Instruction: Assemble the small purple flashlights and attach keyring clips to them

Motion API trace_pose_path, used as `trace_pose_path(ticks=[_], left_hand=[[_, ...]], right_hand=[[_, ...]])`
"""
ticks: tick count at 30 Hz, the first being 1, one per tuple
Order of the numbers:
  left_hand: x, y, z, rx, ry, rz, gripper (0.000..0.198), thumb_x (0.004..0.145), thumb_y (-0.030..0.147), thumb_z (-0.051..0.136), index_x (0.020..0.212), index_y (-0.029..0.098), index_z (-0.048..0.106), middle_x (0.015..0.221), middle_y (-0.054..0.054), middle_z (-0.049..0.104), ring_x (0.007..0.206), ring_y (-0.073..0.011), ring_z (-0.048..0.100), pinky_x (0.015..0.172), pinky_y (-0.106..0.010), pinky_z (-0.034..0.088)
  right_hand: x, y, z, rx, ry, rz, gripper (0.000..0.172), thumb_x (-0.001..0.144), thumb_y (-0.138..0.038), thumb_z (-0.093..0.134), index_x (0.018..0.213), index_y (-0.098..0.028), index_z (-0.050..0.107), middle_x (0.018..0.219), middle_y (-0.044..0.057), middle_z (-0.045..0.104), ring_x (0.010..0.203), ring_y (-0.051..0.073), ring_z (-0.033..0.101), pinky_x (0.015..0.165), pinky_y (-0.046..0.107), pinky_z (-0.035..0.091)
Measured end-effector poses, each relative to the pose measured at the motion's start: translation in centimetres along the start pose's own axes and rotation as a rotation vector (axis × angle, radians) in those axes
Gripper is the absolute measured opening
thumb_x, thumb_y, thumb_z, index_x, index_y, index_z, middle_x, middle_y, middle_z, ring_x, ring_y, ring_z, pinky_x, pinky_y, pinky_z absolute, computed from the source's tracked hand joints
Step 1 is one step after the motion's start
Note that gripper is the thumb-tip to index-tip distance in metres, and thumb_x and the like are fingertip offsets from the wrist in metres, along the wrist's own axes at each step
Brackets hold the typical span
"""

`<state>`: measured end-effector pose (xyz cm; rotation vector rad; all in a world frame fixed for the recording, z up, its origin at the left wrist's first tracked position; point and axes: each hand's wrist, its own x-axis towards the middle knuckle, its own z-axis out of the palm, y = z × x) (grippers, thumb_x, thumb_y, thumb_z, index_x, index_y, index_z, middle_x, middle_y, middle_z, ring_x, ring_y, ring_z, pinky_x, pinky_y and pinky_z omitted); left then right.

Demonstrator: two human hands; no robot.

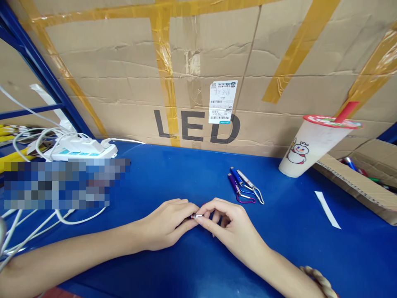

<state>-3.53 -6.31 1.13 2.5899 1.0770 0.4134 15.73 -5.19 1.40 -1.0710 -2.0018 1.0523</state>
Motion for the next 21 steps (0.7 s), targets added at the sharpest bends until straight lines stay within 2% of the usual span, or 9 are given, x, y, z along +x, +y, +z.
trace_pose_path(ticks=[12,21], left_hand=[[0.06,-0.11,0.23,0.052,-0.002,0.04,0.018,0.099,0.027,0.035,0.091,0.018,0.049,0.086,-0.003,0.063,0.08,-0.0166,0.059,0.076,-0.029,0.042],[0.11,-0.05,0.18,0.07,-0.015,0.046,0.02,0.099,0.027,0.035,0.088,0.018,0.049,0.086,-0.003,0.063,0.079,-0.0169,0.058,0.074,-0.029,0.041]], right_hand=[[-0.14,0.05,0.05,-0.027,-0.019,-0.027,0.037,0.08,-0.053,0.06,0.075,-0.018,0.069,0.066,0.003,0.06,0.051,0.008,0.053,0.045,0.019,0.042],[-0.13,0.13,0.02,-0.038,-0.034,-0.044,0.03,0.082,-0.046,0.061,0.076,-0.019,0.07,0.066,0.002,0.06,0.052,0.008,0.053,0.045,0.018,0.041]])
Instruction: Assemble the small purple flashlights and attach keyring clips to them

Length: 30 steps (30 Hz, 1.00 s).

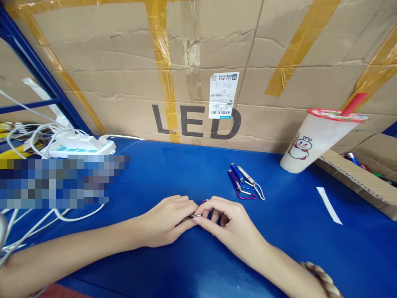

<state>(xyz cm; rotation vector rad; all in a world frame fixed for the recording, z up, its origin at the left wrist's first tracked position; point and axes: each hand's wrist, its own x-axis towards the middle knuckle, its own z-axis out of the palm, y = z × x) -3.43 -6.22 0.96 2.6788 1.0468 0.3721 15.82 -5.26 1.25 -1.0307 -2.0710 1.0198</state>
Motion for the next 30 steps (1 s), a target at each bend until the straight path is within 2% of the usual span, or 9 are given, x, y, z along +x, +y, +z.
trace_pose_path(ticks=[10,19,30], left_hand=[[-0.06,-0.14,0.12,0.012,-0.002,0.006,0.017,0.097,0.026,0.038,0.09,0.017,0.051,0.087,-0.003,0.063,0.08,-0.0167,0.057,0.075,-0.03,0.042],[-0.04,-0.26,0.18,0.013,-0.014,0.009,0.011,0.094,0.02,0.04,0.089,0.018,0.05,0.086,-0.002,0.062,0.08,-0.016,0.058,0.077,-0.03,0.043],[0.05,-0.34,0.17,0.044,-0.013,0.037,0.012,0.094,0.021,0.039,0.09,0.018,0.049,0.085,-0.002,0.063,0.077,-0.0161,0.056,0.076,-0.03,0.041]], right_hand=[[-0.14,0.16,0.14,-0.033,-0.014,-0.018,0.032,0.082,-0.049,0.06,0.078,-0.018,0.07,0.067,0.002,0.059,0.05,0.007,0.047,0.044,0.018,0.04],[-0.29,0.29,0.02,-0.058,-0.125,-0.052,0.024,0.085,-0.041,0.059,0.083,-0.018,0.068,0.076,0.003,0.061,0.055,0.007,0.051,0.049,0.017,0.043],[-0.48,0.83,0.0,-0.057,-0.133,-0.111,0.02,0.087,-0.037,0.058,0.086,-0.019,0.067,0.079,0.003,0.06,0.057,0.006,0.052,0.051,0.016,0.043]])
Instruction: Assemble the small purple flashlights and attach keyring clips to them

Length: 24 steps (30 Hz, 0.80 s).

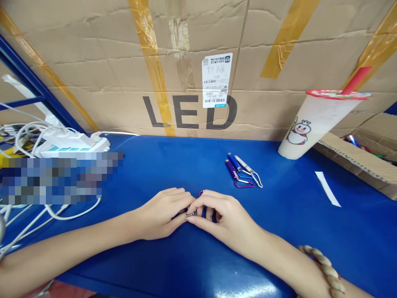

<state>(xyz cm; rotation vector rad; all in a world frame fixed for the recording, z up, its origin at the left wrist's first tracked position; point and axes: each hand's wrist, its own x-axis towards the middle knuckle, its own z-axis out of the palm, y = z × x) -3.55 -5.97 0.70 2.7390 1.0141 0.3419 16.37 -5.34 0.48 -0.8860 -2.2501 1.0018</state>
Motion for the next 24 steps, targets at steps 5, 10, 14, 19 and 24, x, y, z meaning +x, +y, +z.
trace_pose_path(ticks=[5,10,14,19,24], left_hand=[[-0.02,0.04,-0.01,-0.012,0.014,0.012,0.012,0.094,0.02,0.039,0.091,0.018,0.05,0.085,-0.002,0.063,0.077,-0.0162,0.057,0.074,-0.03,0.041],[-0.05,0.05,-0.03,-0.02,0.022,0.008,0.011,0.095,0.022,0.04,0.093,0.018,0.051,0.087,-0.002,0.063,0.078,-0.0162,0.057,0.074,-0.03,0.042],[-0.07,0.18,-0.03,-0.011,0.028,-0.006,0.017,0.097,0.027,0.038,0.092,0.018,0.051,0.087,-0.002,0.064,0.078,-0.0162,0.058,0.074,-0.03,0.043],[0.0,0.29,-0.04,0.01,0.019,-0.039,0.024,0.099,0.03,0.032,0.09,0.018,0.05,0.085,-0.004,0.064,0.079,-0.0178,0.06,0.075,-0.031,0.044],[-0.04,0.34,-0.18,-0.06,0.042,-0.099,0.023,0.099,0.027,0.03,0.097,0.017,0.051,0.094,-0.005,0.067,0.085,-0.0179,0.061,0.083,-0.032,0.045]], right_hand=[[-0.16,-0.08,0.0,-0.001,0.012,-0.014,0.019,0.087,-0.036,0.058,0.086,-0.019,0.067,0.078,0.002,0.06,0.057,0.006,0.052,0.051,0.016,0.043],[-0.13,-0.15,0.01,-0.008,0.036,-0.03,0.02,0.087,-0.036,0.058,0.086,-0.019,0.068,0.078,0.003,0.06,0.057,0.006,0.052,0.051,0.016,0.044],[0.07,-0.44,-0.09,-0.01,0.101,-0.011,0.022,0.087,-0.037,0.058,0.083,-0.018,0.068,0.077,0.004,0.061,0.056,0.007,0.053,0.049,0.017,0.044],[0.19,-0.76,-0.13,0.003,0.182,0.043,0.024,0.086,-0.039,0.058,0.085,-0.018,0.069,0.075,0.004,0.063,0.056,0.008,0.054,0.048,0.018,0.045],[0.23,-0.83,-0.16,0.072,0.227,0.111,0.027,0.085,-0.042,0.059,0.086,-0.018,0.069,0.072,0.003,0.064,0.052,0.008,0.056,0.048,0.018,0.046]])
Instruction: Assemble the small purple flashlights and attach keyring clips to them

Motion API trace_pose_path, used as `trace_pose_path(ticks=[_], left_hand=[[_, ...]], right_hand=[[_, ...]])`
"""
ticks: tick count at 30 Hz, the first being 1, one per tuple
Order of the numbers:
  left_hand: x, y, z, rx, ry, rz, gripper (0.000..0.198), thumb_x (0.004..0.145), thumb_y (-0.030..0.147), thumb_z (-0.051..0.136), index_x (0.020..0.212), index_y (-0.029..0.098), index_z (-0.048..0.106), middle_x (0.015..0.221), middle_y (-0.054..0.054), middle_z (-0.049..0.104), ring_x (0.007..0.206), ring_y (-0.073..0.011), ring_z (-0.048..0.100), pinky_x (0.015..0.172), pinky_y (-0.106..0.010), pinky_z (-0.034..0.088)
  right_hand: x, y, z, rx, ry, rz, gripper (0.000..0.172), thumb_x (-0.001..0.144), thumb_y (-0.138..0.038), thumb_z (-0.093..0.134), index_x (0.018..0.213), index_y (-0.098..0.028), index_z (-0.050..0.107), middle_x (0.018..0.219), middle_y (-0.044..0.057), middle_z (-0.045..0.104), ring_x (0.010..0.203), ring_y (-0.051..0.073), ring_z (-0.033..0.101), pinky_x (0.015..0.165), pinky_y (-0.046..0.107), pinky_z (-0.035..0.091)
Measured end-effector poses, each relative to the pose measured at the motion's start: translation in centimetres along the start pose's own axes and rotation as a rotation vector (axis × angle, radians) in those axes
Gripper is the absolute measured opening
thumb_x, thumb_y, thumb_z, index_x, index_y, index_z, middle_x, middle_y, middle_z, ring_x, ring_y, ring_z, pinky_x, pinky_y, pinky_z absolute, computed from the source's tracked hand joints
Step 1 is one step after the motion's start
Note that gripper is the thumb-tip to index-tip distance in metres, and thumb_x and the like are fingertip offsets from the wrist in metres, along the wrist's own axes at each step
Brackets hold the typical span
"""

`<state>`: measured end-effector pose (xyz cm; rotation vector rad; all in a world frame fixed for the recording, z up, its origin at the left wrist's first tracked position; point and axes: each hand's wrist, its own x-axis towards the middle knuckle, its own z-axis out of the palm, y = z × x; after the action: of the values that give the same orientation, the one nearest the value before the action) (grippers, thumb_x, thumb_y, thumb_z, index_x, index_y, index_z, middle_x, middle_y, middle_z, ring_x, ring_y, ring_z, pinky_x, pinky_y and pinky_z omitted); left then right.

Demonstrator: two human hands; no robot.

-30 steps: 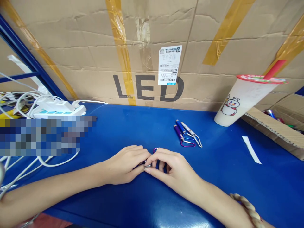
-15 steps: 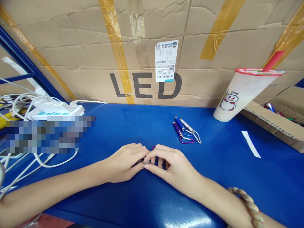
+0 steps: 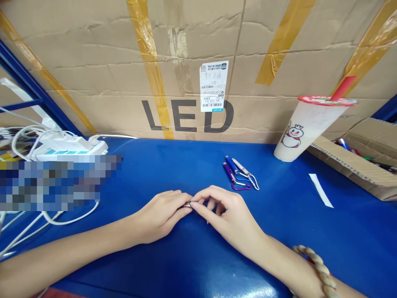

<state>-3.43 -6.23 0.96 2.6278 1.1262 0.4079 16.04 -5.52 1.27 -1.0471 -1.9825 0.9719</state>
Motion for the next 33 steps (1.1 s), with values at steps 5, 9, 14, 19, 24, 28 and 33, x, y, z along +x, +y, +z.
trace_pose_path(ticks=[5,9,14,19,24,28,33], left_hand=[[-0.16,-0.15,0.06,-0.025,0.021,-0.026,0.025,0.099,0.028,0.029,0.098,0.018,0.052,0.095,-0.004,0.067,0.085,-0.0175,0.061,0.082,-0.032,0.046],[-0.27,-0.25,0.06,-0.053,0.048,-0.024,0.025,0.099,0.027,0.028,0.098,0.019,0.051,0.093,-0.003,0.066,0.082,-0.0169,0.061,0.075,-0.03,0.046],[-0.26,-0.18,-0.09,-0.07,0.07,-0.016,0.025,0.099,0.027,0.028,0.1,0.019,0.051,0.095,-0.003,0.067,0.081,-0.0155,0.06,0.074,-0.027,0.045],[-0.25,-0.17,-0.06,-0.071,0.062,-0.021,0.024,0.099,0.027,0.029,0.098,0.019,0.051,0.093,-0.003,0.067,0.079,-0.0157,0.06,0.072,-0.027,0.045],[-0.34,-0.21,0.03,-0.107,0.065,0.004,0.024,0.099,0.027,0.03,0.099,0.018,0.052,0.098,-0.003,0.067,0.084,-0.0159,0.062,0.075,-0.027,0.047],[-0.38,-0.27,0.09,-0.114,0.051,0.012,0.023,0.099,0.027,0.031,0.101,0.018,0.053,0.101,-0.003,0.068,0.088,-0.0158,0.063,0.079,-0.027,0.048],[-0.44,-0.4,0.29,-0.092,0.059,0.03,0.026,0.099,0.027,0.031,0.104,0.018,0.054,0.106,-0.005,0.068,0.094,-0.0168,0.065,0.083,-0.029,0.049]], right_hand=[[0.17,-0.06,-0.07,0.047,0.015,0.046,0.03,0.081,-0.046,0.061,0.084,-0.017,0.069,0.071,0.003,0.065,0.049,0.008,0.055,0.046,0.019,0.046],[0.34,0.0,-0.05,0.087,0.043,0.078,0.032,0.079,-0.047,0.064,0.083,-0.016,0.07,0.07,0.004,0.066,0.047,0.007,0.053,0.044,0.019,0.044],[0.41,0.25,0.01,0.155,0.026,0.112,0.035,0.077,-0.049,0.066,0.083,-0.015,0.071,0.06,0.002,0.062,0.045,0.007,0.05,0.041,0.018,0.041],[0.45,0.33,0.0,0.199,0.02,0.116,0.036,0.075,-0.05,0.067,0.083,-0.015,0.071,0.066,0.004,0.064,0.047,0.007,0.052,0.042,0.019,0.043],[0.62,0.32,-0.05,0.197,0.017,0.064,0.034,0.075,-0.048,0.068,0.078,-0.015,0.073,0.077,0.005,0.066,0.047,0.006,0.052,0.041,0.018,0.043],[0.65,0.49,-0.02,0.209,0.02,0.069,0.033,0.071,-0.048,0.071,0.075,-0.015,0.073,0.074,0.005,0.066,0.049,0.007,0.053,0.043,0.019,0.044],[0.6,0.47,0.06,0.194,0.007,0.086,0.034,0.07,-0.05,0.072,0.071,-0.016,0.074,0.073,0.005,0.066,0.051,0.008,0.054,0.046,0.02,0.046]])
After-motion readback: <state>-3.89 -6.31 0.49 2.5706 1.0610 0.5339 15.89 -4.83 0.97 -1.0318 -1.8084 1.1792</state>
